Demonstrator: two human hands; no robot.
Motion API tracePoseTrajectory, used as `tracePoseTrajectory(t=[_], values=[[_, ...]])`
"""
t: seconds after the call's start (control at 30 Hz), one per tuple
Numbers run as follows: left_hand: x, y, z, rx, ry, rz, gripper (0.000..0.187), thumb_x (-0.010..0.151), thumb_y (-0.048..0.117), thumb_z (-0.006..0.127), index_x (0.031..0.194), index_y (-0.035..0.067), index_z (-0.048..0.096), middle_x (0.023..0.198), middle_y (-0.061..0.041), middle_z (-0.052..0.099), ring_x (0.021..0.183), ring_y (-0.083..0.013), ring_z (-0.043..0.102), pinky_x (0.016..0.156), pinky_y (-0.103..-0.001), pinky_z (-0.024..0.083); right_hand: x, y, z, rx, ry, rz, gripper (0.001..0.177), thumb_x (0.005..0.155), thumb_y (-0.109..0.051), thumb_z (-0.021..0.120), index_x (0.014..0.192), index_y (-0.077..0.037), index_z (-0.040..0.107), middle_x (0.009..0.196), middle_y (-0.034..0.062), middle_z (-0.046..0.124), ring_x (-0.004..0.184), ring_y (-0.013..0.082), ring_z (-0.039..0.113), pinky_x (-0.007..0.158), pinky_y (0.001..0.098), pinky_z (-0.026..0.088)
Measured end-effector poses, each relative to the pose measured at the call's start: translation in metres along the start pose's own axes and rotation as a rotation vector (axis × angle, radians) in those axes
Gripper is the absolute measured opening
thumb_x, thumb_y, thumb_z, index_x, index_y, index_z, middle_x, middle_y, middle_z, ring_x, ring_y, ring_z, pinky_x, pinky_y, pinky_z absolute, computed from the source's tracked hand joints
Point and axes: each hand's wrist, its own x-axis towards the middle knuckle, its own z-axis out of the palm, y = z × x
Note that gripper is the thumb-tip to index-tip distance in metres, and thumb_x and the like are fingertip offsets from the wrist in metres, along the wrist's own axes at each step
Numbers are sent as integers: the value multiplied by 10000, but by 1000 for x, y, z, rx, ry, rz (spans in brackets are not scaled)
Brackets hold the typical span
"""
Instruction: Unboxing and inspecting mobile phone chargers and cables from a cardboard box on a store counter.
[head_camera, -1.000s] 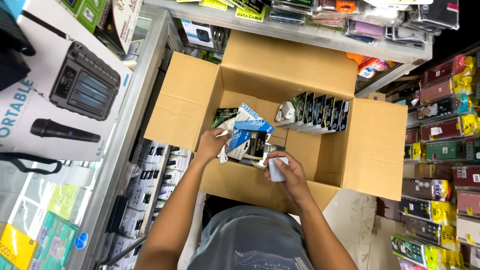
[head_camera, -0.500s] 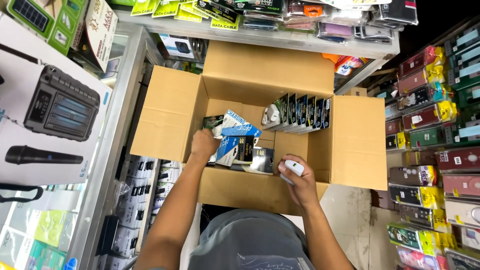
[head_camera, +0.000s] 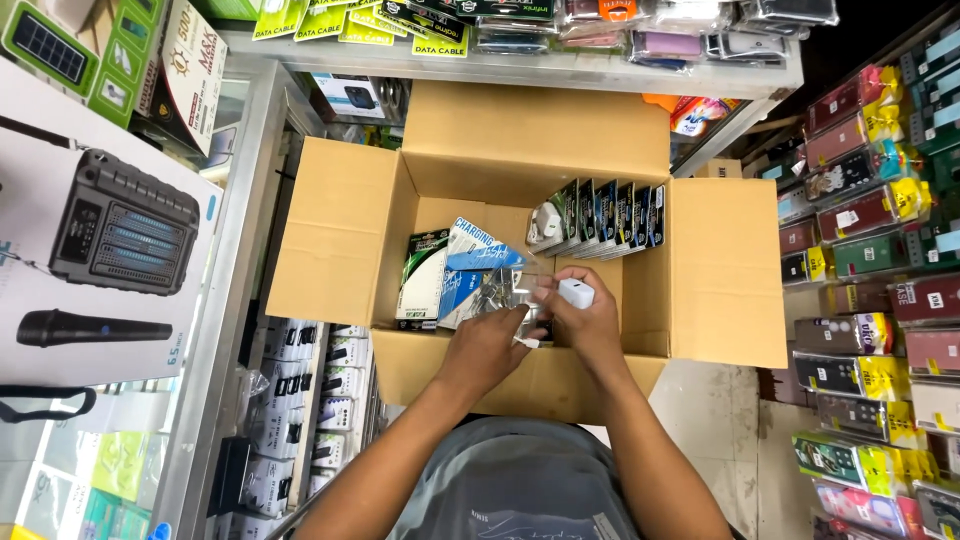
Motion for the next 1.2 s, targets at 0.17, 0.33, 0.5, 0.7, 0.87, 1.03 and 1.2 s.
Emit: tracePoseTrajectory(t=[0.17,0.33,0.5,0.7,0.87,1.03,1.2], values=[[-11,21,-43,-345,94,-49,255,811,57,786,1061,54,732,902,-125,742,704,-257,733,615,-352,584,5,2,-17,165,8,63,244,912,-25,705,1111,-31,564,1088,181,749,890,232,756,731,327,609],[-9,8,-77,-488,115,-392,378,861,80,735,1237,49,712,1065,-67,746,604,-119,616,531,-273,514,-2,-12,-29,228,-144,122,232,916,-35,685,1119,-50,574,1064,178,745,852,217,739,647,318,577],[-10,5,-61,-817,-328,-645,444,980,341,593,1383,155,600,1032,1,795,602,-48,596,436,-230,439,-9,-15,-18,110,-290,104,211,923,-53,682,1108,-41,582,1073,168,753,863,199,739,659,298,570],[-26,-3,-22,-852,-187,-664,459,1007,369,599,1359,75,563,1005,-57,792,648,-68,624,432,-234,424,2,8,-29,286,-145,15,342,1048,-294,515,1217,-5,579,985,114,676,775,170,669,625,296,559],[-26,2,-20,-771,-75,-739,512,963,393,587,1388,116,515,993,-45,774,724,-32,686,419,-249,454,-24,-24,-7,68,-95,-133,495,1057,-281,503,1490,-44,477,1099,106,592,881,177,628,747,307,555],[-40,-9,11,-748,21,-534,561,1086,519,467,1402,73,591,949,-59,767,613,-70,598,527,-233,497,-47,-38,30,-820,-46,-793,638,887,-275,804,1412,-37,531,1268,155,626,1132,314,621,961,404,525],[-33,19,-16,-955,-40,-692,572,1017,527,403,1358,98,566,902,-29,711,494,-97,571,417,-259,465,-48,-38,35,-944,11,-888,597,820,-335,846,1316,-75,639,1301,76,683,1113,314,597,996,404,491]])
